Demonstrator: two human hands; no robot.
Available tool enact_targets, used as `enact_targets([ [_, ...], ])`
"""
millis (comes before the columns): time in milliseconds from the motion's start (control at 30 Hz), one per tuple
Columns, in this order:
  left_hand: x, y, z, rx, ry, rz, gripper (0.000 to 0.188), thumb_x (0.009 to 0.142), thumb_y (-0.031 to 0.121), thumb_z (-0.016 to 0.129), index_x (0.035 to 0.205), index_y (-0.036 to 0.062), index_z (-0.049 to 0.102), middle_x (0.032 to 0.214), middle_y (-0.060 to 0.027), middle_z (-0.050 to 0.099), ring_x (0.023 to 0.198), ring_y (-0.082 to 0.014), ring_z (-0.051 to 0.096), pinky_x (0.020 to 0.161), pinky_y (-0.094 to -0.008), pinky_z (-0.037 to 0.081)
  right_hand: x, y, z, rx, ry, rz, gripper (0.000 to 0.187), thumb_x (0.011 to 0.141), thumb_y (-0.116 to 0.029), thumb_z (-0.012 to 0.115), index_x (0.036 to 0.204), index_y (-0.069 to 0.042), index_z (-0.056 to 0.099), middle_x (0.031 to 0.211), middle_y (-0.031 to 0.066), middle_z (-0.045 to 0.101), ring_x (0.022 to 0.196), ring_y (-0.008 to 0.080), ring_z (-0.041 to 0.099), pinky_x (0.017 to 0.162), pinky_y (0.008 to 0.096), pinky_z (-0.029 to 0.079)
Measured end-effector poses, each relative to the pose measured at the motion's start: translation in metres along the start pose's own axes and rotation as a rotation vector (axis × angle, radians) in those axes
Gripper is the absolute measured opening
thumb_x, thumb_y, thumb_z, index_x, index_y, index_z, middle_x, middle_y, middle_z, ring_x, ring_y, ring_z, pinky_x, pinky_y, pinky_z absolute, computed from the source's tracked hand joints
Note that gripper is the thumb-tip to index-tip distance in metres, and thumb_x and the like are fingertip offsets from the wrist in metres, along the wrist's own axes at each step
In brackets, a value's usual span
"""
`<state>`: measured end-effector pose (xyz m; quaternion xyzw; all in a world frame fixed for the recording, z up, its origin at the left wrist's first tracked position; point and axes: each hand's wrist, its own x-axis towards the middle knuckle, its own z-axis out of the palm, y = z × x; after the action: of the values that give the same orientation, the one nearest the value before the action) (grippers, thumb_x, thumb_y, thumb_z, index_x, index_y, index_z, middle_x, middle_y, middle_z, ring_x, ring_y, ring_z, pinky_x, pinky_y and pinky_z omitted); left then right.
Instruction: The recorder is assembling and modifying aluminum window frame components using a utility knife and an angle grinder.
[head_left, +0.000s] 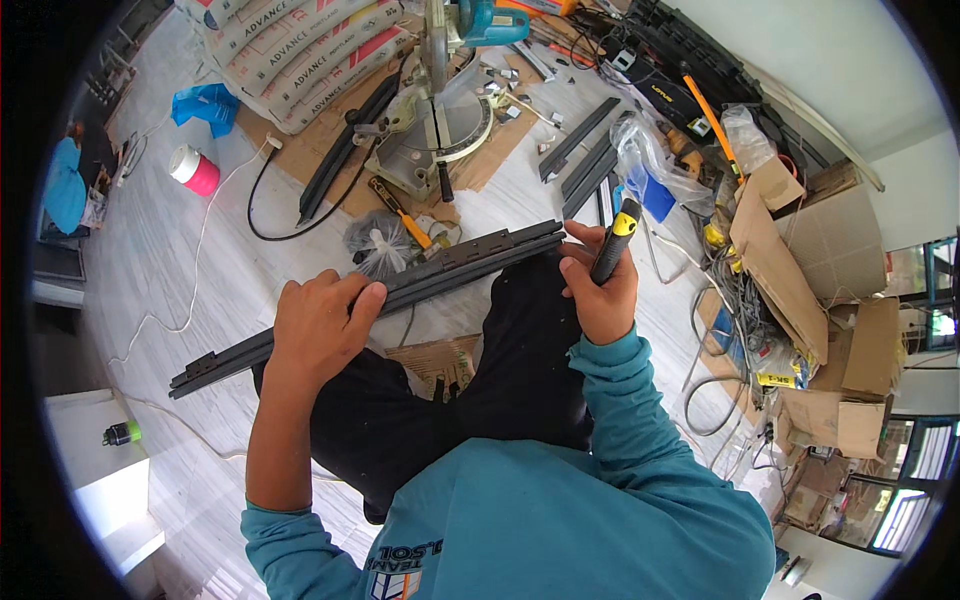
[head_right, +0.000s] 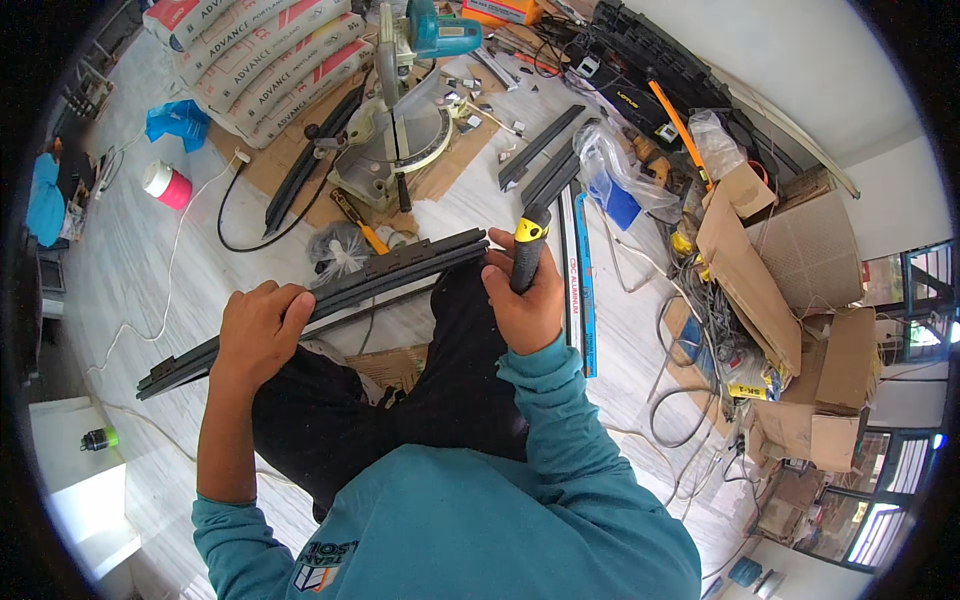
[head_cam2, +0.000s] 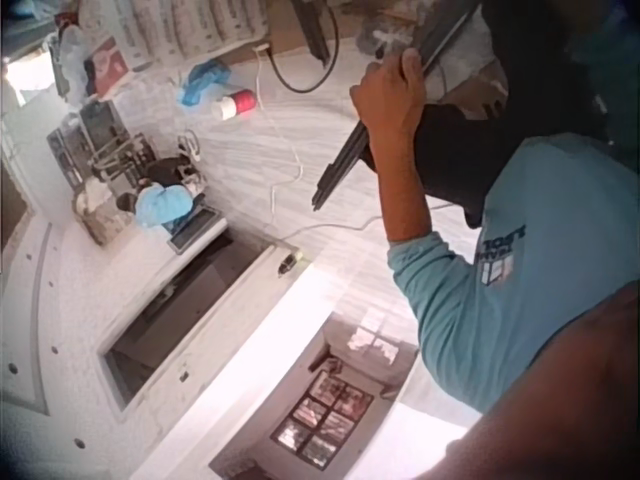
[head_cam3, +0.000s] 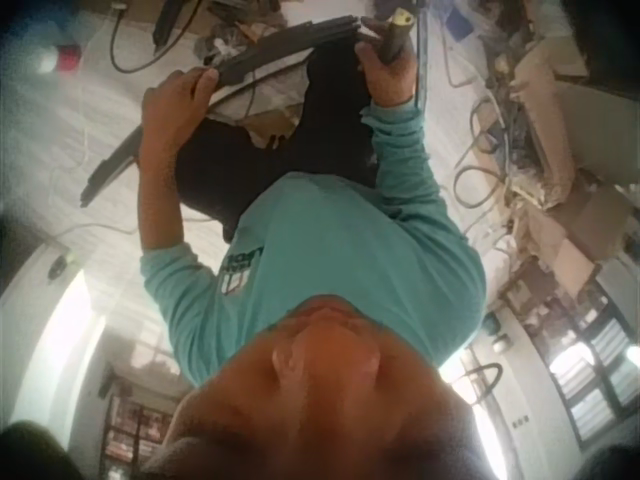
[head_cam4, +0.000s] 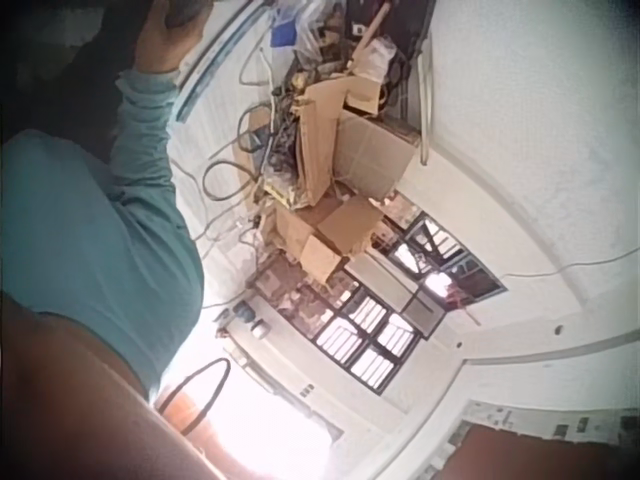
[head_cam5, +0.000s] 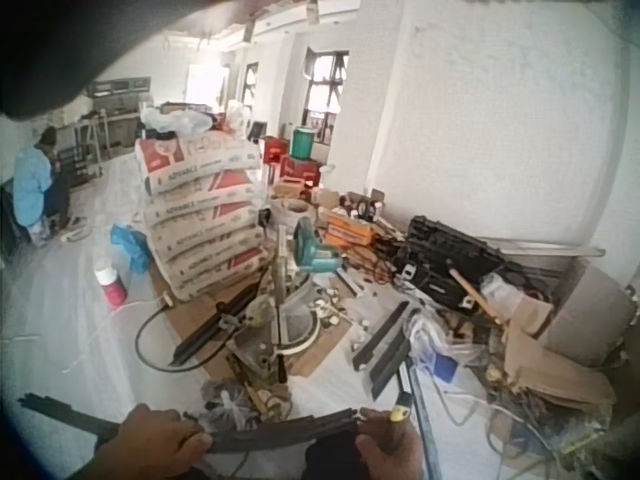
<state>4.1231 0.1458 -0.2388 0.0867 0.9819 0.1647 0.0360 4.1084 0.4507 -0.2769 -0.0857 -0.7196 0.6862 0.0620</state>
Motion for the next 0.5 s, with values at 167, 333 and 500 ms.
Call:
enact_targets([
  [167,0.001,-0.003,0.001,-0.003,0.018,-0.017,0.034,0.096,0.036,0.054,0.09,0.0073,0.073,0.076,-0.0156,0.063,0.072,-0.0374,0.061,0.068,-0.0478,0.045,0.006,0.009,-0.003,-0.055,-0.057,-0.112,0.037,0.085,0.007,0.062,0.122,0.002,0.056,0.122,0.0125,0.066,0.104,0.0185,0.066,0.091,0.0313,0.052],
  [333,-0.009,-0.018,0.007,0.049,0.02,-0.039,0.04,0.095,0.043,0.056,0.076,0.0095,0.067,0.076,-0.0147,0.066,0.074,-0.0366,0.065,0.068,-0.0499,0.048,0.007,0.02,-0.002,-0.038,-0.106,-0.102,0.037,0.087,0.0,0.066,0.123,-0.002,0.057,0.122,0.0113,0.066,0.102,0.0167,0.066,0.074,0.027,0.056],
  [500,-0.003,-0.019,0.019,0.046,0.038,0.029,0.048,0.096,0.053,0.049,0.081,0.0128,0.069,0.07,-0.0123,0.066,0.069,-0.0343,0.066,0.064,-0.0479,0.051,0.028,0.037,-0.046,0.091,0.175,-0.155,0.051,0.095,-0.042,0.058,0.129,-0.004,0.056,0.122,0.0153,0.064,0.105,0.0275,0.064,0.081,0.0395,0.054],
])
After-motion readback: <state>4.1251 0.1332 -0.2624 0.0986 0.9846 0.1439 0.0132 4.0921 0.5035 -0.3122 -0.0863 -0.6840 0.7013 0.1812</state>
